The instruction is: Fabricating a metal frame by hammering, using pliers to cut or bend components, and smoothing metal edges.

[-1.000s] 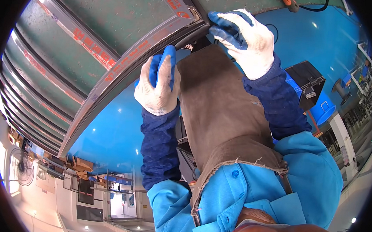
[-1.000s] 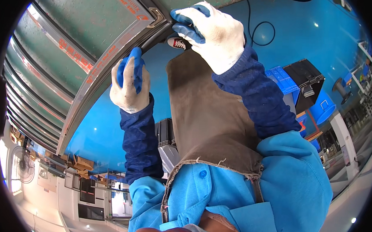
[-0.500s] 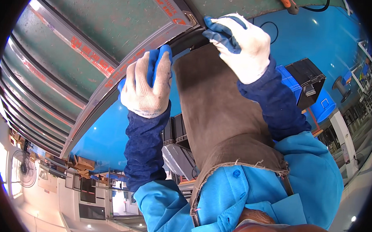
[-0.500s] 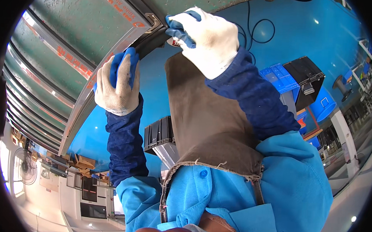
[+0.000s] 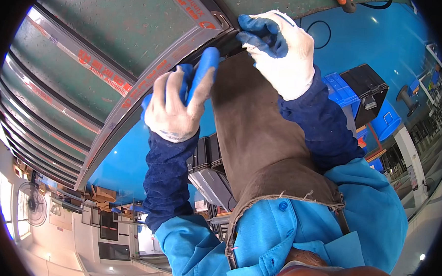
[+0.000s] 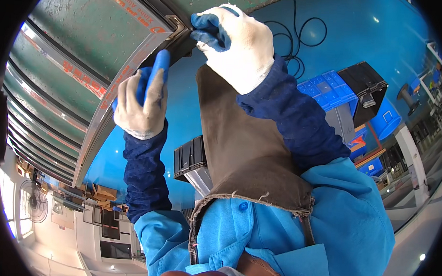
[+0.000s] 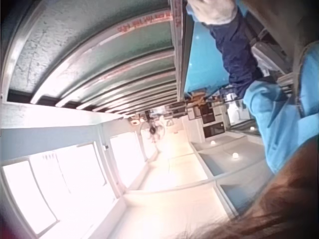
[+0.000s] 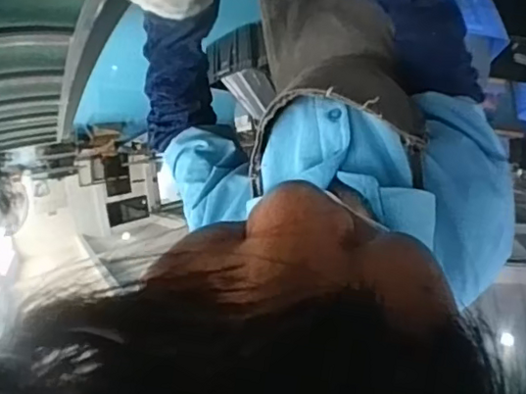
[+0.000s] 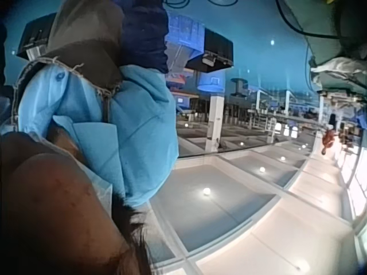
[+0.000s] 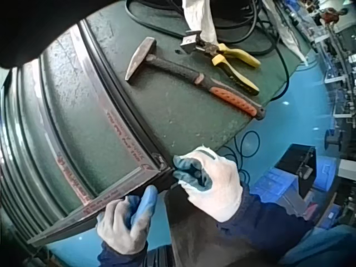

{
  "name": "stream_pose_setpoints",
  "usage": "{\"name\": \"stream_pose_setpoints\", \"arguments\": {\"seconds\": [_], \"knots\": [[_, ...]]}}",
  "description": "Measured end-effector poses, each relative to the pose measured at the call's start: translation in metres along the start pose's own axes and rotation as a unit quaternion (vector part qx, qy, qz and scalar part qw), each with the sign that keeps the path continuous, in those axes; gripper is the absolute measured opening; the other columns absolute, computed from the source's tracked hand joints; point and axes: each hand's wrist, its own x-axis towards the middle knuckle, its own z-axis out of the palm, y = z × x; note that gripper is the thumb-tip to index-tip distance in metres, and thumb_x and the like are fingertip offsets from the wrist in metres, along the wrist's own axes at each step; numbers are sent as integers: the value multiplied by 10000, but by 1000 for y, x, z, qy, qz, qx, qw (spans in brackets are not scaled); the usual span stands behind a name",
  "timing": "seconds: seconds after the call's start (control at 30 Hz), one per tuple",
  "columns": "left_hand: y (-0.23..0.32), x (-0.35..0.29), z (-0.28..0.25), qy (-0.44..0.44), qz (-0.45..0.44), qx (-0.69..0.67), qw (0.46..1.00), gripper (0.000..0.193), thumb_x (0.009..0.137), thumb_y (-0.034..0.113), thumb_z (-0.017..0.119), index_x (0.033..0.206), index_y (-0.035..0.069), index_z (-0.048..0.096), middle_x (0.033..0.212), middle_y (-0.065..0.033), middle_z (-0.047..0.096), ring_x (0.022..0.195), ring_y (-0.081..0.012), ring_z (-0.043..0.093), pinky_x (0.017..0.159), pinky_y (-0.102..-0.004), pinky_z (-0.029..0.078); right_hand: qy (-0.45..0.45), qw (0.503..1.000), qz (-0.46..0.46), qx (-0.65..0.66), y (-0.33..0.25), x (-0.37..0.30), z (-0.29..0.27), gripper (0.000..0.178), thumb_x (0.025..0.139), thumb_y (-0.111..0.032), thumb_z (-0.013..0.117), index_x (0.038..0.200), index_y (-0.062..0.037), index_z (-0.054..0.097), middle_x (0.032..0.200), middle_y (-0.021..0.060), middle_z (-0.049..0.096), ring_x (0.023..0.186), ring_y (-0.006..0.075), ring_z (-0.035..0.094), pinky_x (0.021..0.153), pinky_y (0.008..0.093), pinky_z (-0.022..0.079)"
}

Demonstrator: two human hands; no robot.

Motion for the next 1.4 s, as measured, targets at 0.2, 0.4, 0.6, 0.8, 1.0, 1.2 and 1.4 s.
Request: {"name": "stream_pose_setpoints", "arguments": {"seconds": [0.2, 0.4, 0.6, 0.8, 1.0, 1.2, 1.4], "knots": [[10, 4, 5, 12, -41, -13, 999, 475, 628, 67, 807, 1059, 227, 687, 938, -85, 627, 702, -185, 615, 511, -252, 529, -14, 981, 68, 180, 8, 1, 5, 272, 690, -35, 728, 948, -76, 655, 835, 53, 661, 651, 235, 634, 600, 283, 513], [14, 14, 1, -21, -72, -22, 997, 474, 629, 29, 785, 1065, 188, 685, 916, -89, 620, 677, -189, 608, 503, -258, 509, 5, 999, 29, -23, -15, 3, 0, 292, 669, -10, 714, 948, -65, 647, 832, 66, 654, 660, 226, 628, 605, 292, 504], [22, 15, -4, -13, -75, -52, 996, 473, 625, 16, 773, 1067, 154, 679, 894, -88, 613, 642, -193, 600, 511, -264, 493, -53, 998, 33, 22, -8, 12, -12, 337, 648, 7, 699, 971, -70, 645, 836, 55, 648, 667, 243, 623, 606, 299, 491], [19, 15, 2, -16, -81, -66, 994, 418, 641, 80, 782, 1029, 192, 676, 887, -57, 589, 594, -155, 541, 452, -244, 459, -27, 998, 32, -52, -18, 5, -5, 343, 636, 5, 700, 964, -81, 650, 839, 46, 647, 664, 256, 621, 608, 301, 490], [20, 19, 9, -24, -78, -33, 996, 402, 647, 87, 786, 1023, 176, 676, 889, -61, 594, 607, -157, 552, 444, -248, 457, -71, 994, -53, -62, -1, 18, -25, 386, 648, -25, 717, 1025, -76, 655, 929, 75, 656, 750, 249, 635, 706, 311, 503], [28, 23, 10, 22, -96, -46, 994, 430, 647, 47, 779, 1052, 150, 675, 895, -76, 618, 627, -167, 579, 477, -248, 476, 128, 902, -185, -369, 51, 60, -45, 415, 715, -88, 700, 1122, -82, 617, 981, 105, 651, 805, 248, 639, 730, 345, 514], [28, 23, 13, 28, -96, -53, 994, 457, 640, 40, 781, 1069, 159, 675, 928, -85, 626, 663, -177, 597, 482, -253, 495, -106, 788, 57, -604, 3, 111, -46, 443, 733, -89, 652, 1170, -102, 584, 989, 129, 619, 838, 247, 608, 751, 365, 505]]}}
